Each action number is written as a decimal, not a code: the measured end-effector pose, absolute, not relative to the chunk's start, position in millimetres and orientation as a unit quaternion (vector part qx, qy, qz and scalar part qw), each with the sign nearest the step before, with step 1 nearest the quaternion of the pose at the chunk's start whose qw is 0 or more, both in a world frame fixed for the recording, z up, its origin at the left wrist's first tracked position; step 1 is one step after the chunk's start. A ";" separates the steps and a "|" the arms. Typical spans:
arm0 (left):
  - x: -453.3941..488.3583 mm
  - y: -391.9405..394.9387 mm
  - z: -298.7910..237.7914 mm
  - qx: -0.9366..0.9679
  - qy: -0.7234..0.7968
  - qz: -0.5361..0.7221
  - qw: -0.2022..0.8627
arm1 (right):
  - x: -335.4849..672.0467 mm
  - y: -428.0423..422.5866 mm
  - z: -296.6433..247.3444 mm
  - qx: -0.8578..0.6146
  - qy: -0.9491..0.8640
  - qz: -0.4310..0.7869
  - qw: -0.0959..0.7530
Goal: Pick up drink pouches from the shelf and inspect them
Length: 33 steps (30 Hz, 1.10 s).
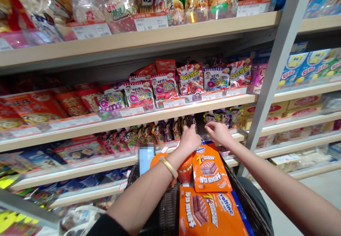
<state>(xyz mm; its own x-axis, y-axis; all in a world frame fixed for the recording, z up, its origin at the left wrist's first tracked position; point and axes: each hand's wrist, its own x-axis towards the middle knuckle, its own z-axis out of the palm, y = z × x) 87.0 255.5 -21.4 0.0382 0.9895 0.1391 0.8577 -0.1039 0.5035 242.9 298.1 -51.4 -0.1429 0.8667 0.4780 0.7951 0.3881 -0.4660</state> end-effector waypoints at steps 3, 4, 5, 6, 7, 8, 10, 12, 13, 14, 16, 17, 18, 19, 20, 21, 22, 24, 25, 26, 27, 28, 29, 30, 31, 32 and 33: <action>89.0 261.3 -21.7 0.710 0.648 0.232 0.150 | 225.8 305.2 -55.0 -0.520 -0.761 0.074 0.380; 90.3 264.5 -21.5 0.713 0.643 0.232 0.155 | 221.3 307.6 -56.8 -0.516 -0.762 0.079 0.384; 91.6 268.0 -21.1 0.717 0.638 0.232 0.159 | 217.5 309.9 -58.8 -0.514 -0.761 0.085 0.386; 92.5 271.4 -20.7 0.720 0.633 0.231 0.162 | 214.3 311.9 -60.9 -0.512 -0.761 0.090 0.388; 92.9 274.5 -20.3 0.723 0.629 0.231 0.165 | 211.6 313.5 -63.0 -0.511 -0.761 0.096 0.388; 92.7 277.2 -20.1 0.726 0.626 0.231 0.167 | 209.5 314.7 -65.2 -0.510 -0.761 0.102 0.388; 90.5 280.6 -20.4 0.728 0.623 0.231 0.170 | 206.6 316.1 -69.1 -0.509 -0.760 0.113 0.388; 86.5 281.3 -21.7 0.729 0.620 0.234 0.173 | 205.1 316.5 -72.4 -0.513 -0.756 0.118 0.390; 84.2 280.7 -22.6 0.730 0.616 0.237 0.176 | 204.8 316.5 -73.7 -0.516 -0.752 0.118 0.393; 81.8 279.7 -23.5 0.733 0.611 0.240 0.179 | 204.9 316.3 -74.7 -0.521 -0.747 0.115 0.397; 77.3 276.6 -25.2 0.740 0.595 0.252 0.185 | 206.2 315.6 -76.1 -0.530 -0.737 0.105 0.407; 75.1 274.7 -26.0 0.746 0.584 0.259 0.188 | 207.4 314.9 -76.5 -0.532 -0.732 0.098 0.414; 72.9 272.7 -26.6 0.752 0.571 0.268 0.191 | 208.8 313.8 -76.6 -0.533 -0.728 0.091 0.421; 70.6 270.5 -27.1 0.758 0.559 0.276 0.194 | 210.5 312.1 -76.4 -0.532 -0.725 0.084 0.429; 68.4 268.2 -27.2 0.764 0.544 0.285 0.197 | 212.4 309.8 -76.0 -0.528 -0.723 0.078 0.438; 66.0 265.7 -27.1 0.771 0.527 0.294 0.203 | 214.4 306.8 -75.1 -0.521 -0.723 0.072 0.447; 63.6 262.9 -26.3 0.777 0.508 0.306 0.209 | 216.3 303.2 -73.7 -0.512 -0.725 0.066 0.457; 59.0 256.3 -22.7 0.789 0.468 0.334 0.219 | 219.5 293.8 -68.9 -0.489 -0.727 0.054 0.479; 56.8 252.2 -19.4 0.793 0.448 0.348 0.220 | 220.5 288.3 -65.3 -0.476 -0.727 0.047 0.492; 54.6 247.4 -15.1 0.796 0.433 0.363 0.219 | 221.0 282.3 -60.8 -0.464 -0.726 0.041 0.505; 52.4 241.8 -9.7 0.796 0.423 0.376 0.214 | 220.7 276.0 -55.7 -0.453 -0.726 0.036 0.517; 50.0 235.4 -3.5 0.795 0.416 0.390 0.209 | 219.5 269.4 -50.0 -0.441 -0.726 0.030 0.527; 47.2 228.4 3.2 0.791 0.410 0.405 0.205 | 217.4 262.6 -44.0 -0.428 -0.726 0.028 0.538; 44.0 220.9 10.0 0.785 0.406 0.421 0.204 | 214.4 255.7 -38.0 -0.414 -0.725 0.029 0.549; 40.3 213.1 16.5 0.777 0.402 0.439 0.204 | 210.3 248.8 -32.3 -0.398 -0.723 0.036 0.564; 36.2 205.3 22.2 0.766 0.401 0.458 0.209 | 205.4 242.1 -27.1 -0.379 -0.715 0.055 0.585; 31.9 197.8 26.7 0.753 0.401 0.476 0.216 | 199.7 235.6 -22.7 -0.357 -0.706 0.086 0.606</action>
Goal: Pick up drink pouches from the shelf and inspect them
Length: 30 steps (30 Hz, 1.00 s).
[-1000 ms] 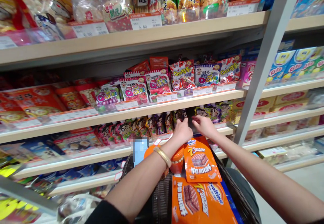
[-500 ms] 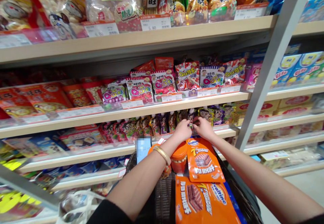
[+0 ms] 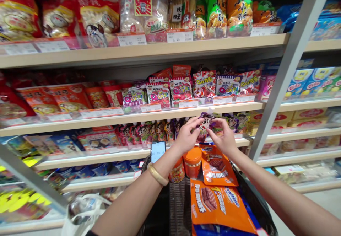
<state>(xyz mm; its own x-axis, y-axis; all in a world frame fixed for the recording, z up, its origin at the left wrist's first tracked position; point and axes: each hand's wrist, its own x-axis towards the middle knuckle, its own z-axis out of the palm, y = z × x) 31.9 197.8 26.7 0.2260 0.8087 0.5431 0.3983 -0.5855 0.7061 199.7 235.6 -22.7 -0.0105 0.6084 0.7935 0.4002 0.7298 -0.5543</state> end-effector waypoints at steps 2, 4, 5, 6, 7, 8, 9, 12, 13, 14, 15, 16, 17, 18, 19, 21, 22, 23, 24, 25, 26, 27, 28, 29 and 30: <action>22.9 184.9 31.0 0.720 0.402 0.514 0.235 | 187.0 223.7 -16.2 -0.316 -0.684 0.181 0.632; 14.5 175.5 29.2 0.684 0.401 0.552 0.259 | 174.0 213.5 -12.7 -0.288 -0.677 0.297 0.609; 10.6 172.0 26.5 0.667 0.400 0.568 0.269 | 167.8 209.3 -11.9 -0.277 -0.681 0.354 0.579; 6.8 169.2 23.1 0.651 0.400 0.582 0.278 | 162.1 205.5 -11.7 -0.267 -0.688 0.402 0.542; 3.2 167.0 19.4 0.639 0.401 0.591 0.285 | 156.8 202.4 -12.1 -0.256 -0.693 0.444 0.507; -0.4 165.2 15.7 0.630 0.401 0.597 0.293 | 151.8 200.0 -13.0 -0.248 -0.691 0.471 0.488; -4.0 163.8 12.1 0.625 0.398 0.600 0.302 | 147.2 198.2 -14.5 -0.247 -0.685 0.489 0.480; -14.8 162.2 2.2 0.617 0.372 0.605 0.339 | 135.5 197.3 -22.9 -0.253 -0.663 0.511 0.485; -18.2 162.7 -1.5 0.614 0.365 0.608 0.346 | 132.3 198.5 -27.0 -0.253 -0.658 0.515 0.488; -21.4 163.8 -5.7 0.610 0.363 0.611 0.351 | 129.6 200.3 -31.4 -0.254 -0.653 0.519 0.490; -24.3 165.3 -10.6 0.605 0.367 0.612 0.355 | 127.5 202.5 -36.0 -0.255 -0.648 0.521 0.494; -26.8 167.1 -15.9 0.601 0.376 0.608 0.359 | 126.0 204.8 -40.6 -0.258 -0.645 0.520 0.497; -29.0 168.9 -21.6 0.598 0.388 0.597 0.367 | 125.1 207.0 -44.9 -0.262 -0.645 0.514 0.501; -30.8 170.6 -27.1 0.600 0.403 0.577 0.380 | 124.7 208.8 -48.7 -0.269 -0.648 0.504 0.504; -32.3 172.0 -32.1 0.608 0.420 0.549 0.391 | 124.6 210.2 -51.7 -0.277 -0.654 0.490 0.505; -34.8 173.6 -39.6 0.628 0.449 0.491 0.404 | 125.2 211.3 -55.4 -0.289 -0.671 0.460 0.504; -35.8 173.8 -41.9 0.637 0.458 0.470 0.405 | 125.5 211.0 -56.2 -0.294 -0.678 0.448 0.503; -36.8 173.6 -43.3 0.644 0.462 0.457 0.404 | 125.8 210.3 -56.5 -0.297 -0.684 0.440 0.500; -37.7 173.2 -44.1 0.647 0.462 0.453 0.404 | 126.1 209.3 -56.6 -0.301 -0.691 0.433 0.495; -38.5 172.7 -44.5 0.647 0.459 0.455 0.404 | 126.4 208.2 -56.7 -0.304 -0.698 0.425 0.489; -39.2 172.1 -44.9 0.646 0.457 0.458 0.406 | 126.7 207.1 -57.0 -0.308 -0.706 0.415 0.484; -39.6 171.5 -45.5 0.645 0.455 0.460 0.406 | 127.2 206.0 -57.5 -0.311 -0.715 0.402 0.480; -40.0 171.0 -46.2 0.645 0.455 0.463 0.404 | 127.9 205.1 -58.4 -0.315 -0.724 0.388 0.475; -40.2 170.6 -47.0 0.645 0.454 0.466 0.402 | 128.8 204.1 -59.4 -0.319 -0.732 0.375 0.471; -40.2 170.2 -47.9 0.645 0.452 0.469 0.399 | 129.8 203.1 -60.6 -0.325 -0.738 0.364 0.466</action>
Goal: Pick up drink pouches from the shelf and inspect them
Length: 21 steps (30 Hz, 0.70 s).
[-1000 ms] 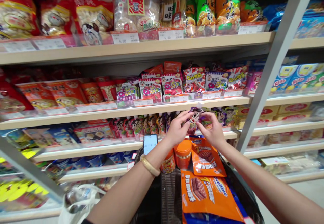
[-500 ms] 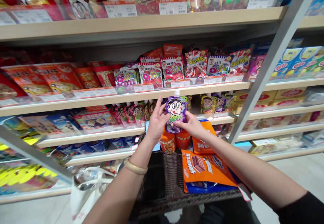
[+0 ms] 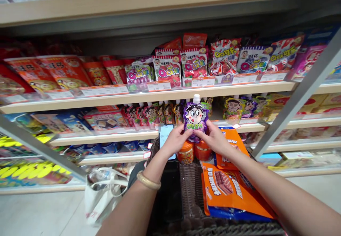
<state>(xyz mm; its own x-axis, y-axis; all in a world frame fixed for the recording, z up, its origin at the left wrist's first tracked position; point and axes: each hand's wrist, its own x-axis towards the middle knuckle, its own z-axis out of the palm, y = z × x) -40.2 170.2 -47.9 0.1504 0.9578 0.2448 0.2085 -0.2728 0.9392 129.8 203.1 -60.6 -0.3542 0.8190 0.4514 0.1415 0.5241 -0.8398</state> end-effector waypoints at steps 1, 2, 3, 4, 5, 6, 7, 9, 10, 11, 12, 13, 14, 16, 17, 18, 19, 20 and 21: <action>-40.1 169.9 -48.8 0.645 0.450 0.473 0.397 | 131.0 201.9 -61.7 -0.333 -0.744 0.353 0.459; -40.0 169.5 -49.6 0.645 0.447 0.477 0.395 | 132.2 200.5 -62.5 -0.343 -0.749 0.342 0.452; -39.8 169.3 -50.2 0.644 0.444 0.481 0.396 | 133.4 199.0 -63.0 -0.351 -0.754 0.332 0.446; -39.6 169.1 -50.7 0.642 0.442 0.485 0.396 | 134.5 197.3 -63.1 -0.356 -0.758 0.322 0.441; -39.4 169.0 -51.2 0.639 0.441 0.488 0.398 | 135.4 195.8 -62.9 -0.358 -0.762 0.314 0.438; -39.3 169.1 -51.7 0.636 0.442 0.491 0.399 | 136.2 194.5 -62.5 -0.359 -0.766 0.309 0.434; -39.2 169.2 -52.2 0.631 0.444 0.494 0.401 | 136.7 193.6 -62.2 -0.359 -0.769 0.305 0.431; -38.8 169.7 -53.5 0.619 0.445 0.502 0.409 | 137.5 193.4 -62.1 -0.359 -0.773 0.306 0.425; -38.5 169.8 -54.1 0.613 0.442 0.506 0.417 | 137.8 194.0 -62.6 -0.358 -0.773 0.309 0.423; -38.1 169.8 -54.6 0.605 0.435 0.511 0.428 | 138.0 195.0 -63.5 -0.356 -0.773 0.314 0.421; -37.5 169.6 -54.8 0.598 0.426 0.516 0.441 | 138.2 196.2 -64.5 -0.353 -0.772 0.320 0.421; -36.8 169.2 -54.8 0.592 0.418 0.520 0.452 | 138.4 197.4 -65.6 -0.350 -0.771 0.325 0.422; -36.1 168.6 -54.4 0.587 0.412 0.522 0.461 | 138.5 198.3 -66.7 -0.348 -0.770 0.329 0.422; -34.8 167.0 -53.3 0.583 0.411 0.522 0.467 | 138.8 199.3 -67.9 -0.349 -0.769 0.331 0.421; -34.3 166.2 -52.5 0.584 0.414 0.520 0.466 | 139.0 199.2 -68.0 -0.350 -0.770 0.329 0.420; -34.0 165.5 -51.9 0.585 0.416 0.518 0.464 | 139.1 198.7 -67.6 -0.352 -0.770 0.327 0.419; -33.7 165.0 -51.4 0.588 0.418 0.516 0.462 | 139.3 198.0 -66.9 -0.354 -0.771 0.324 0.419; -33.5 164.6 -51.1 0.590 0.419 0.515 0.460 | 139.4 197.1 -65.8 -0.356 -0.771 0.322 0.418; -33.4 164.5 -51.1 0.593 0.420 0.514 0.456 | 139.4 196.0 -64.6 -0.358 -0.772 0.320 0.416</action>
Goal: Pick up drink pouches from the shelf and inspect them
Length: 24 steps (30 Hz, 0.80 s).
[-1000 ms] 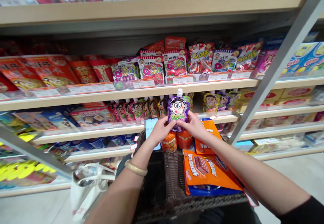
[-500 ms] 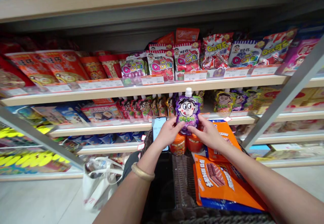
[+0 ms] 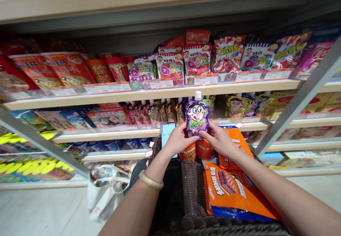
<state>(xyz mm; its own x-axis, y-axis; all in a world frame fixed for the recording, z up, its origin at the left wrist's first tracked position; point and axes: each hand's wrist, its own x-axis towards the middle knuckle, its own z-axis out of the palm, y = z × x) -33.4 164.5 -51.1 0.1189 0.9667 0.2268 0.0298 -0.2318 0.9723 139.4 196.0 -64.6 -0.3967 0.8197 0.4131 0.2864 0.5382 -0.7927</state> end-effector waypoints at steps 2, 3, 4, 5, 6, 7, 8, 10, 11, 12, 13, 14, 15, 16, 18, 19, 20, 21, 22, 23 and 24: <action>-33.1 164.6 -51.4 0.599 0.423 0.514 0.445 | 139.4 194.1 -62.2 -0.363 -0.773 0.320 0.411; -33.0 164.8 -51.6 0.603 0.423 0.514 0.440 | 139.3 193.4 -61.2 -0.365 -0.773 0.320 0.408; -32.9 164.9 -51.8 0.605 0.424 0.514 0.436 | 139.2 192.9 -60.4 -0.365 -0.774 0.320 0.407; -32.7 165.1 -51.8 0.606 0.423 0.514 0.436 | 139.2 192.6 -60.0 -0.365 -0.774 0.321 0.406; -32.5 165.1 -51.7 0.605 0.422 0.514 0.438 | 139.2 192.6 -59.9 -0.363 -0.774 0.321 0.407; -32.3 165.1 -51.3 0.603 0.421 0.514 0.442 | 139.3 192.8 -60.1 -0.361 -0.774 0.322 0.408; -32.1 164.9 -50.8 0.600 0.421 0.513 0.447 | 139.4 193.2 -60.4 -0.360 -0.774 0.323 0.409; -31.8 164.3 -49.6 0.595 0.421 0.511 0.456 | 139.7 194.0 -61.1 -0.361 -0.774 0.323 0.408; -31.6 163.9 -49.0 0.593 0.421 0.510 0.459 | 139.8 194.5 -61.4 -0.362 -0.775 0.322 0.406; -31.6 163.6 -48.6 0.592 0.422 0.509 0.461 | 140.0 194.8 -61.6 -0.364 -0.775 0.321 0.405; -31.6 163.4 -48.3 0.592 0.422 0.508 0.462 | 140.2 195.0 -61.7 -0.365 -0.776 0.320 0.403; -31.7 163.2 -48.2 0.591 0.423 0.508 0.462 | 140.3 195.1 -61.8 -0.365 -0.776 0.319 0.403; -31.9 163.2 -48.3 0.592 0.423 0.507 0.462 | 140.3 195.0 -61.8 -0.365 -0.777 0.317 0.403; -32.1 163.4 -48.5 0.593 0.424 0.506 0.460 | 140.4 194.9 -61.7 -0.365 -0.777 0.315 0.404; -32.7 163.8 -49.1 0.598 0.425 0.505 0.455 | 140.4 194.5 -61.7 -0.365 -0.779 0.312 0.404; -33.0 164.0 -49.4 0.600 0.426 0.503 0.452 | 140.4 194.3 -61.7 -0.364 -0.780 0.311 0.404; -33.2 164.2 -49.6 0.603 0.427 0.502 0.449 | 140.4 194.1 -61.7 -0.364 -0.780 0.310 0.403; -33.4 164.4 -49.8 0.606 0.428 0.501 0.445 | 140.4 194.0 -61.6 -0.362 -0.781 0.310 0.403; -33.5 164.4 -49.9 0.608 0.430 0.501 0.442 | 140.4 193.8 -61.6 -0.361 -0.781 0.310 0.404; -33.6 164.4 -49.9 0.609 0.432 0.500 0.438 | 140.4 193.8 -61.5 -0.361 -0.781 0.311 0.404; -33.7 164.3 -49.9 0.611 0.433 0.500 0.435 | 140.4 193.8 -61.6 -0.361 -0.781 0.312 0.404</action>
<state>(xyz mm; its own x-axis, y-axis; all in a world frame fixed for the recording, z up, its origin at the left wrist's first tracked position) -33.7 164.3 -49.9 0.1245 0.9644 0.2332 0.0940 -0.2455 0.9648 140.4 193.8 -61.6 -0.4131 0.8153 0.4057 0.3112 0.5451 -0.7785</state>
